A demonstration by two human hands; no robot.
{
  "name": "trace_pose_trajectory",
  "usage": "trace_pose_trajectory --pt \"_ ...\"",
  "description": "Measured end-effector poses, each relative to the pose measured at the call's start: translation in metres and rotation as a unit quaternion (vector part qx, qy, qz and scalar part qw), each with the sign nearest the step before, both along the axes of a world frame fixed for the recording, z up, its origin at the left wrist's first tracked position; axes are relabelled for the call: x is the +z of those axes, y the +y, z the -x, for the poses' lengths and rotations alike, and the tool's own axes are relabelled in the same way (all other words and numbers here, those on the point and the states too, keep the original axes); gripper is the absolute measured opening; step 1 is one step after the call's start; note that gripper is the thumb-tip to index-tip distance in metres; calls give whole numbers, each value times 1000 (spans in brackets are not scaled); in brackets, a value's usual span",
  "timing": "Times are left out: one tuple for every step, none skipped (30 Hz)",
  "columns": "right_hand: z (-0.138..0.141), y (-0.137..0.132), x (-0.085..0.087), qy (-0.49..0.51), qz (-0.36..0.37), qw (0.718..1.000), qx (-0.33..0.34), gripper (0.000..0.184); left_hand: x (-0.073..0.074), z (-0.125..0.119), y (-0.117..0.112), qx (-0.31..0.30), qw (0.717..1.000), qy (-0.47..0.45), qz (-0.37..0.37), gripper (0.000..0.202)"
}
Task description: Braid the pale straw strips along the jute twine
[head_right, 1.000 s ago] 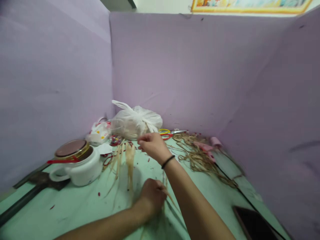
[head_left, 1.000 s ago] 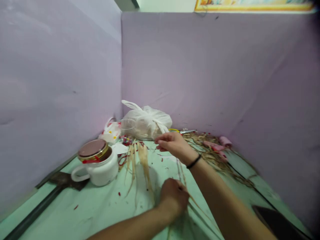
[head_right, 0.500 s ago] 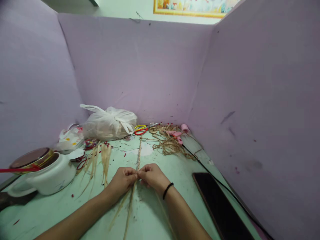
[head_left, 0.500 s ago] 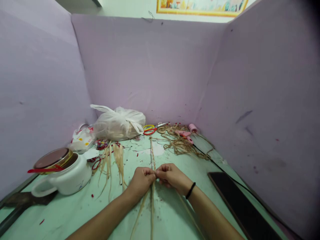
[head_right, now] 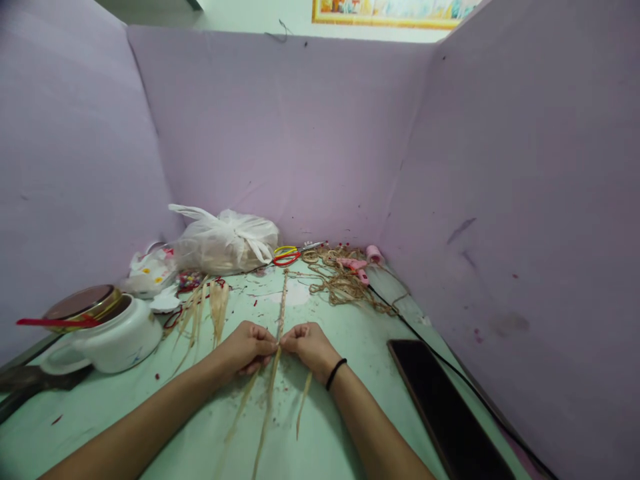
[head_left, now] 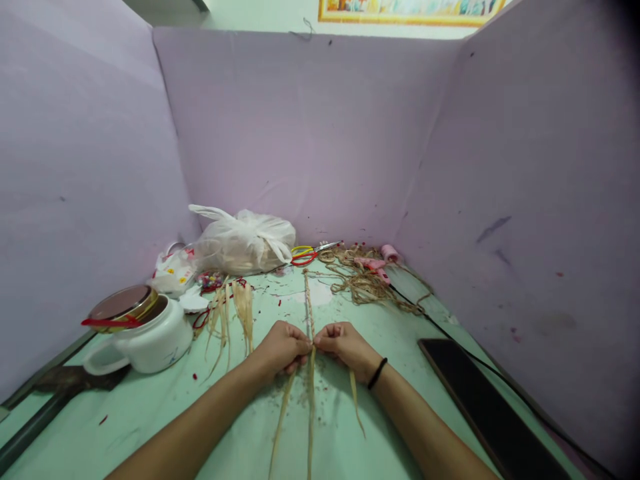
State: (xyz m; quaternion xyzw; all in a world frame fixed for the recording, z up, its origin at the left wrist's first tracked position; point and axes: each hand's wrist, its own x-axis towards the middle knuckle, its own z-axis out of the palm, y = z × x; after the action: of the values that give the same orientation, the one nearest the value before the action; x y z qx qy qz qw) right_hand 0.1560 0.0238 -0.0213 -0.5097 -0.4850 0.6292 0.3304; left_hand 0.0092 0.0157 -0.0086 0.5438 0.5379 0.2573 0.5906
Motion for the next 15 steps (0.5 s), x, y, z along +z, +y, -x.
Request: trace_pose_trajectory --pt "0 0 0 2 0 1000 0 11 1 2 1 -3 1000 4 4 18" --pt "0 0 0 3 -1 1000 -1 11 1 5 1 -7 1000 8 6 19" --pt "-1 0 0 3 -2 1000 0 11 1 7 2 -12 1000 10 7 19" --pt "-1 -1 0 4 -4 1000 1 11 1 9 2 -17 1000 11 6 19" --pt "-1 -1 0 5 -5 1000 3 11 1 11 3 -21 1000 11 5 19" --pt "0 -1 1 5 -7 1000 4 11 0 12 3 -22 1000 11 3 18" --pt "0 -1 1 5 -7 1000 5 11 -1 12 4 -22 1000 10 3 17" --pt "0 -1 1 4 -7 1000 5 11 -1 12 4 -18 1000 8 3 16" --pt "0 -1 1 1 -7 1000 6 12 -2 12 5 -14 1000 9 4 16" --pt "1 -1 1 -2 -7 1000 6 11 -2 11 5 -11 1000 9 5 17" --pt "1 0 1 -5 -9 1000 6 11 -2 10 6 -8 1000 11 6 17" --pt "1 0 0 -10 -13 1000 7 10 -2 9 6 -4 1000 15 5 17" --pt "1 0 -1 -15 -18 1000 9 10 -1 8 5 0 1000 25 3 17" --pt "2 1 -1 -19 -25 999 12 9 -1 6 4 3 999 43 -4 17" --pt "2 1 -1 -21 -30 999 15 9 0 3 2 4 998 66 -18 17"
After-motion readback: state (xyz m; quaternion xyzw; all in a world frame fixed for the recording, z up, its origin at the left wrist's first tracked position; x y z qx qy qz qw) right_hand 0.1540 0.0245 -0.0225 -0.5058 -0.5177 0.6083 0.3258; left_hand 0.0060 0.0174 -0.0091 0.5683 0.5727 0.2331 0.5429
